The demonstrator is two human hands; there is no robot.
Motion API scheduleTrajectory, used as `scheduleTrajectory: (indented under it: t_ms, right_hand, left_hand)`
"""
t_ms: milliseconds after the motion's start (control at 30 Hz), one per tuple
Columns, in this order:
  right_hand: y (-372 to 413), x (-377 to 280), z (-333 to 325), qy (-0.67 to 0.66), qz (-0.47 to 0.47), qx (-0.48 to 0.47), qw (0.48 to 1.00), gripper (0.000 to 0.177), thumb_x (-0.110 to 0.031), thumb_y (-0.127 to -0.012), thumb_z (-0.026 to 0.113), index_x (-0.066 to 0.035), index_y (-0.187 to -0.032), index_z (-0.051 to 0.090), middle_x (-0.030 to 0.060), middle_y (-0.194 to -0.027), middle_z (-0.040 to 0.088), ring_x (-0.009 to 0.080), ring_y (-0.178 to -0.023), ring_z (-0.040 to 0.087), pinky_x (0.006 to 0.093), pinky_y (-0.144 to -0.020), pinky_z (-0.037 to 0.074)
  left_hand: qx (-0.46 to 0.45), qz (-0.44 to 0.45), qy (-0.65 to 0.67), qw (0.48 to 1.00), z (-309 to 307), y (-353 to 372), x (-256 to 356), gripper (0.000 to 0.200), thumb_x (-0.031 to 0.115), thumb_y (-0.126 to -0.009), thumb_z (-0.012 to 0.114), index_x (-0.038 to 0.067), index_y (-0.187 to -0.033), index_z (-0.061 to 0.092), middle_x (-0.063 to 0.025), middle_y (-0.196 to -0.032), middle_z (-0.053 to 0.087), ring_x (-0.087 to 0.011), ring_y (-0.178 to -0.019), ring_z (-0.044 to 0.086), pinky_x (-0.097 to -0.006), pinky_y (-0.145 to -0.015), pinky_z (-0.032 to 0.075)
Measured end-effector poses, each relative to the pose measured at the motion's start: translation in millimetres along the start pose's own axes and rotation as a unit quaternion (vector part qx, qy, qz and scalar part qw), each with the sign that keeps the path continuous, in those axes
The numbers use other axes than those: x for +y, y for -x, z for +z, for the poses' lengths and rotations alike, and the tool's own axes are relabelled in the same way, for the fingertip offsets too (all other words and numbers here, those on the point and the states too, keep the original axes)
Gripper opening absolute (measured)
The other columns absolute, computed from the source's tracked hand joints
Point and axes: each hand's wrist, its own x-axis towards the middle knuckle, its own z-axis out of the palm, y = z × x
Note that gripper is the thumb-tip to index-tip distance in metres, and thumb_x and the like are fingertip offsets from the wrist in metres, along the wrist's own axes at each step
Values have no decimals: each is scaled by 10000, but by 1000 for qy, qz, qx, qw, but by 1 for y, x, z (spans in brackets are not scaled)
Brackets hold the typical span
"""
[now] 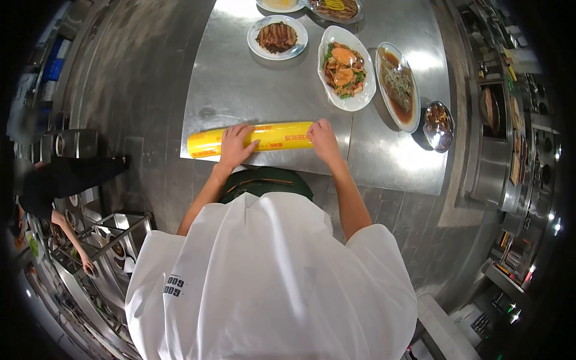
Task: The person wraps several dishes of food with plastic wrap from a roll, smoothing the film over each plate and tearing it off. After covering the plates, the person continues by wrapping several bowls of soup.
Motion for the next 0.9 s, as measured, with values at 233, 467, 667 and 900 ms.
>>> scheduleTrajectory:
  t_ms: [233,467,667,900]
  right_hand:
    - [7,-28,-17,-75,36,22,996,272,-123,-918,742,-7,-1111,590,190,-1091,567,397,-1065,586,450,-927,499]
    - [19,-15,-12,-2,7,20,1000,190,-123,-949,703,-14,-1070,604,183,-1115,588,382,-1060,613,456,-891,528]
    - [11,-22,-14,126,-43,-17,991,142,-68,-917,619,-9,-1044,597,184,-1107,579,372,-1072,595,465,-883,531]
    - [9,-25,-20,136,-70,-30,988,171,-25,-884,566,17,-1047,535,219,-1074,534,398,-1043,552,478,-920,506]
  left_hand:
    - [-16,12,11,1000,8,-8,18,498,339,-863,760,116,-1301,683,-149,-1359,620,-370,-1304,522,-501,-1156,347]
    - [-24,2,-2,1000,8,-7,23,522,352,-873,761,109,-1326,673,-150,-1394,612,-360,-1317,524,-494,-1153,356]
    - [-27,-1,-8,1000,6,-8,26,532,345,-874,764,109,-1340,666,-151,-1397,610,-361,-1316,524,-494,-1153,357]
    - [-58,69,56,994,36,-33,60,516,302,-876,775,85,-1331,663,-171,-1362,624,-387,-1275,552,-487,-1124,414]
